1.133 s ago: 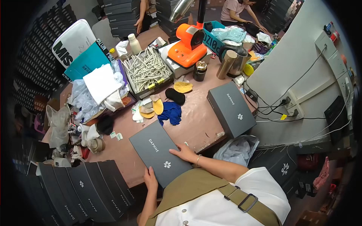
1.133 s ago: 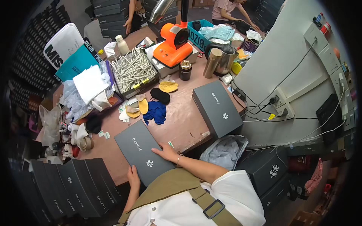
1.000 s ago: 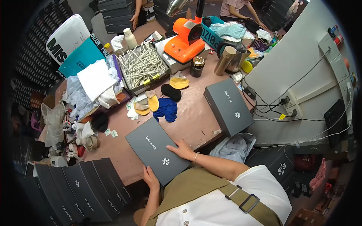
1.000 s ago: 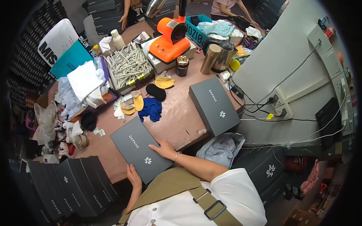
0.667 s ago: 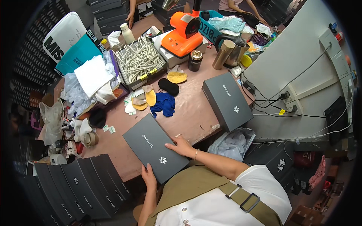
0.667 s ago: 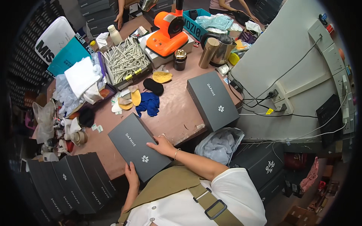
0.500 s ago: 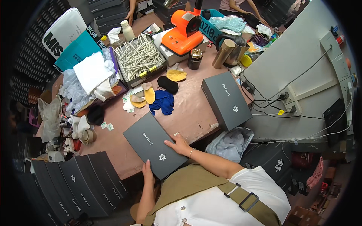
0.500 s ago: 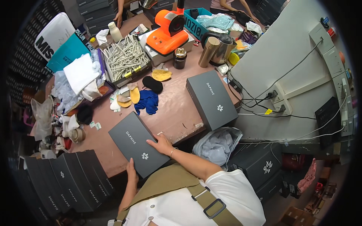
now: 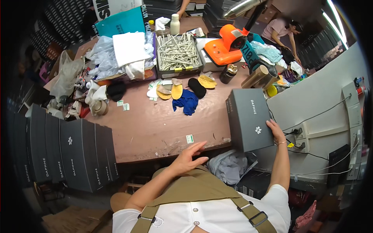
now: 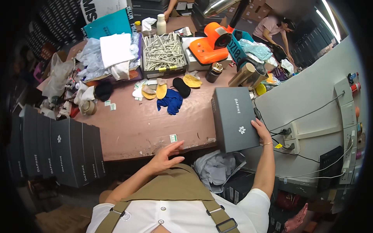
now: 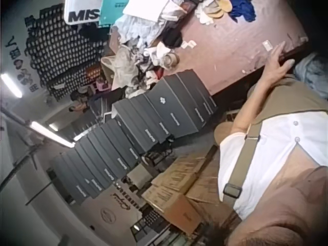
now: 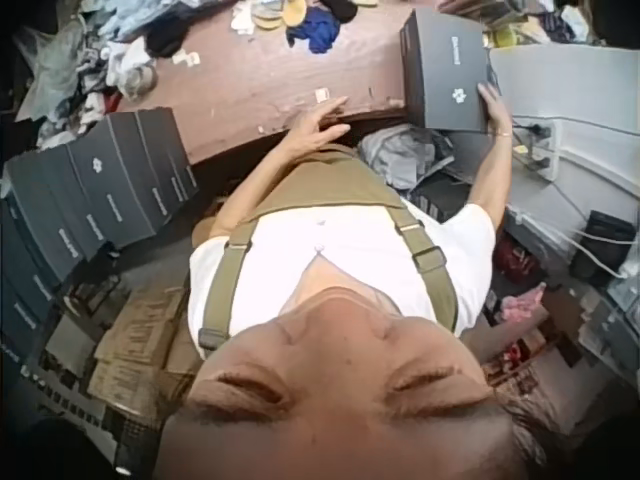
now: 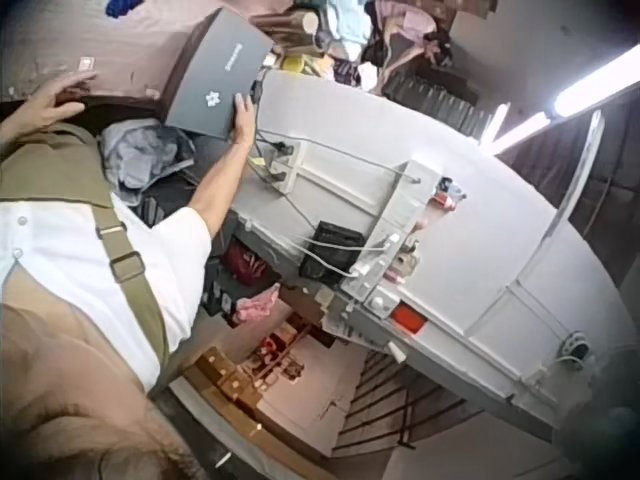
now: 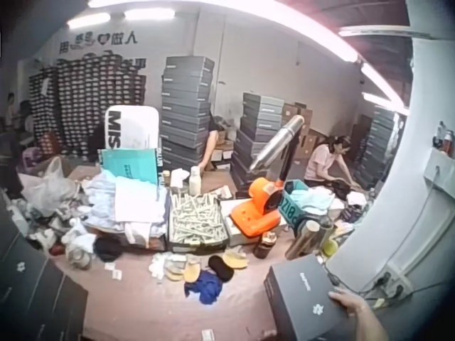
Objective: Inspecting beige high-heeled shoes and packing them into a branded shoe box with tissue paper.
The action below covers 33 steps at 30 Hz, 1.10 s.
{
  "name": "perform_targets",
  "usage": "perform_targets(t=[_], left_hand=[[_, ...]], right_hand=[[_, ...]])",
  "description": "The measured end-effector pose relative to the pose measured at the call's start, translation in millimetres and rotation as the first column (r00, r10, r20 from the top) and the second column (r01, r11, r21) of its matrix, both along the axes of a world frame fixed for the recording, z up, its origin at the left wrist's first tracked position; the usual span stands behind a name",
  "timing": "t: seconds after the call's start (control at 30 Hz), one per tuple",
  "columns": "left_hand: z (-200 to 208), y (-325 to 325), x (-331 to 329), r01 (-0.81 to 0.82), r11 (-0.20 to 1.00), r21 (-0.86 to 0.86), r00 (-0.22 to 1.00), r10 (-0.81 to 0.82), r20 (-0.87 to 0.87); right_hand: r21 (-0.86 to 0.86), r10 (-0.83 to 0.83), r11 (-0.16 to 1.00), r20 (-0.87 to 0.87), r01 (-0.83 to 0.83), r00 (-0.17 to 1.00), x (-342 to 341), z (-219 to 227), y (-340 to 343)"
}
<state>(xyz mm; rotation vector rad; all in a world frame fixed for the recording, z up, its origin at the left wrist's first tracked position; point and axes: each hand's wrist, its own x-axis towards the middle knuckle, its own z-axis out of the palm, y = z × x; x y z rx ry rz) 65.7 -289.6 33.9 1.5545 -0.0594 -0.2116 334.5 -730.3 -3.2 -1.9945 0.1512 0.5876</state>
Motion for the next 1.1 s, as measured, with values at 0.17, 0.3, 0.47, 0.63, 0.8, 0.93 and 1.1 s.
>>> perform_targets(t=[0.17, 0.3, 0.47, 0.63, 0.8, 0.93, 1.1], left_hand=[[44, 119, -97, -0.638, 0.521, 0.567, 0.767, 0.489, 0.415], [82, 261, -213, -0.642, -0.323, 0.696, 0.363, 0.672, 0.646], [51, 322, -292, -0.180, -0.432, 0.884, 0.388, 0.795, 0.467], [71, 343, -279, -0.194, -0.295, 0.935, 0.373, 0.860, 0.349], [61, 281, -265, -0.563, 0.011, 0.827, 0.475, 0.823, 0.312], [-17, 202, -206, -0.823, 0.338, 0.457, 0.417, 0.905, 0.081], [-124, 143, -104, -0.879, 0.437, -0.194, 0.429, 0.545, -0.720]], right_hand=[[-0.707, 0.452, 0.688, 0.592, 0.162, 0.667, -2, 26, 85], [-0.207, 0.365, 0.929, 0.652, -0.307, 0.664, -99, 42, 285], [0.241, 0.863, 0.350, 0.292, -0.905, 0.412, -281, 7, 531], [0.489, 0.746, 0.454, 0.249, -0.745, 0.618, -380, 5, 624], [0.732, 0.780, 0.479, -0.102, -0.484, 0.617, -321, 32, 554], [0.631, 0.680, 0.630, -0.166, -0.453, 0.714, -255, -6, 456], [0.217, 0.538, 0.842, -0.392, -0.494, 0.746, -171, -99, 387]])
